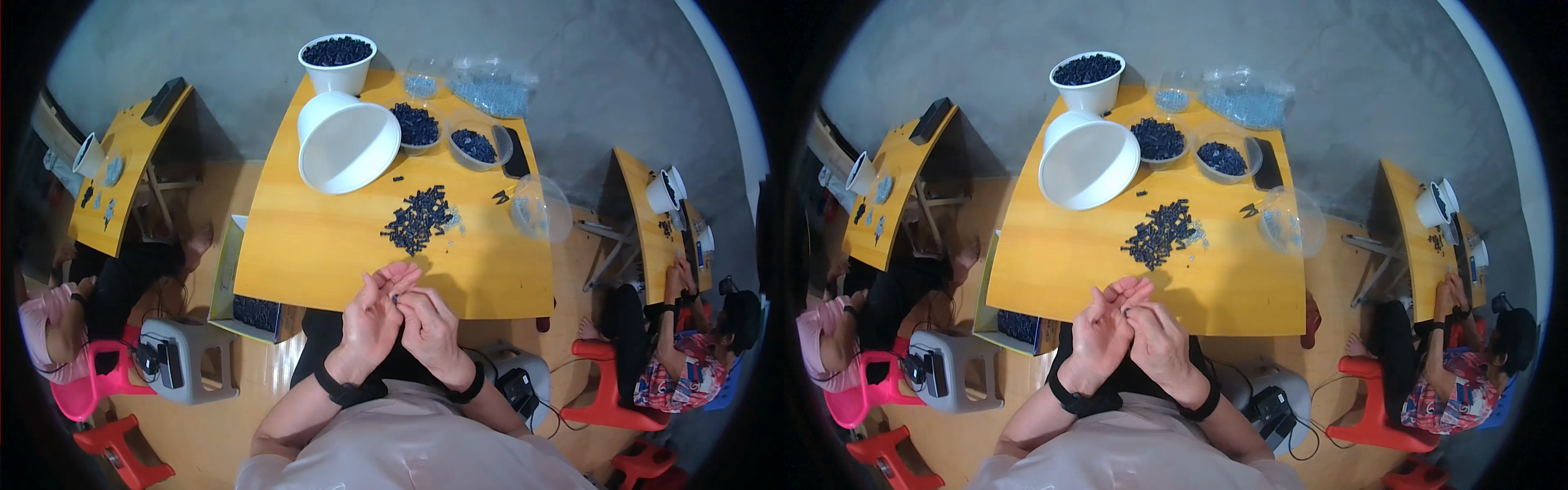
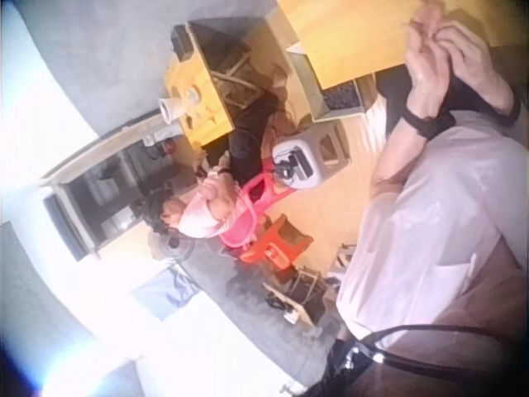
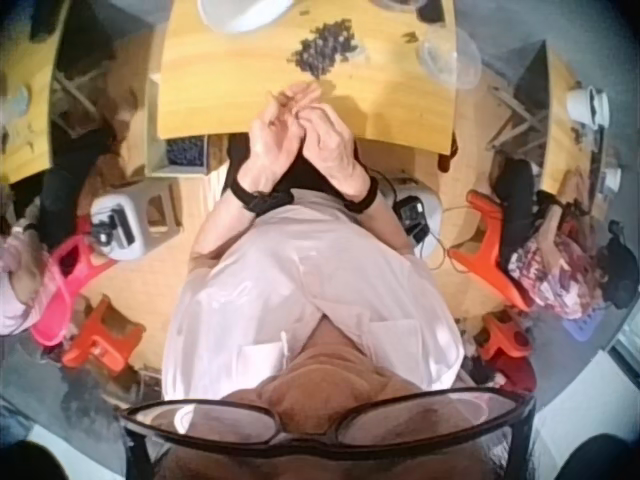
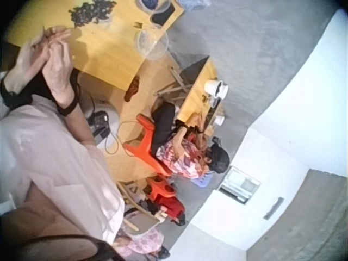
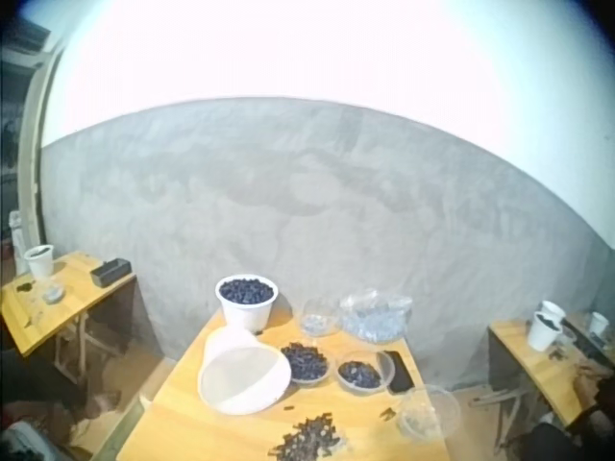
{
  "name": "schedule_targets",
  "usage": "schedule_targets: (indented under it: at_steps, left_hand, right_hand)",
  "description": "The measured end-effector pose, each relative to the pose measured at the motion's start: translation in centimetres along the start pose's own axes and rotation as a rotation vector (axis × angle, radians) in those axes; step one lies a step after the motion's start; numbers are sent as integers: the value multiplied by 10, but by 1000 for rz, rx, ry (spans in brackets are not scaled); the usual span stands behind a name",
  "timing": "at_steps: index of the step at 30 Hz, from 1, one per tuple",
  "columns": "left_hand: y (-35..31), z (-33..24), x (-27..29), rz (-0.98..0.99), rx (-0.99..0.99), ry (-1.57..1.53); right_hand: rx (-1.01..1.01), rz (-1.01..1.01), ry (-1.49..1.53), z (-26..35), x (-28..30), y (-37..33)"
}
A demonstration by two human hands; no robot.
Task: Assembling small plastic components by hand at a workbench in a manufacturing environment.
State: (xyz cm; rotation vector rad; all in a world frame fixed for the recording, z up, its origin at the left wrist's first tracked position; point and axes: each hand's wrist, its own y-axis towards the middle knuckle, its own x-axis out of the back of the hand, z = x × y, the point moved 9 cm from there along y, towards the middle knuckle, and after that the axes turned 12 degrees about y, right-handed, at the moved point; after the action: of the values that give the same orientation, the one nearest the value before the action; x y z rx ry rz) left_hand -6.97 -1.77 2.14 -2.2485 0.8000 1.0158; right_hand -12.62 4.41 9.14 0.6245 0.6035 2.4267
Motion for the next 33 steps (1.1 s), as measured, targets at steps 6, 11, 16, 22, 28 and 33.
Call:
schedule_targets:
  at_steps: [6,11,16,22,28,33]
  left_hand:
    - [2,6,12,-72,23,232]
    - [10,5,27,-73,29,569]
    - [22,-3,26,29,112,603]
    - [29,-4,41,-25,175,524]
    - [33,-19,54,-108,11,344]
    - [37,-23,62,-108,-33,237]
  right_hand:
    - [-142,-46,134,-28,13,7]
    - [-166,68,222,-40,9,15]
    - [-238,115,332,-53,4,23]
    - [-250,86,203,-73,11,31]
    - [-234,44,-315,-98,27,43]
    - [-273,-27,-284,-101,29,53]
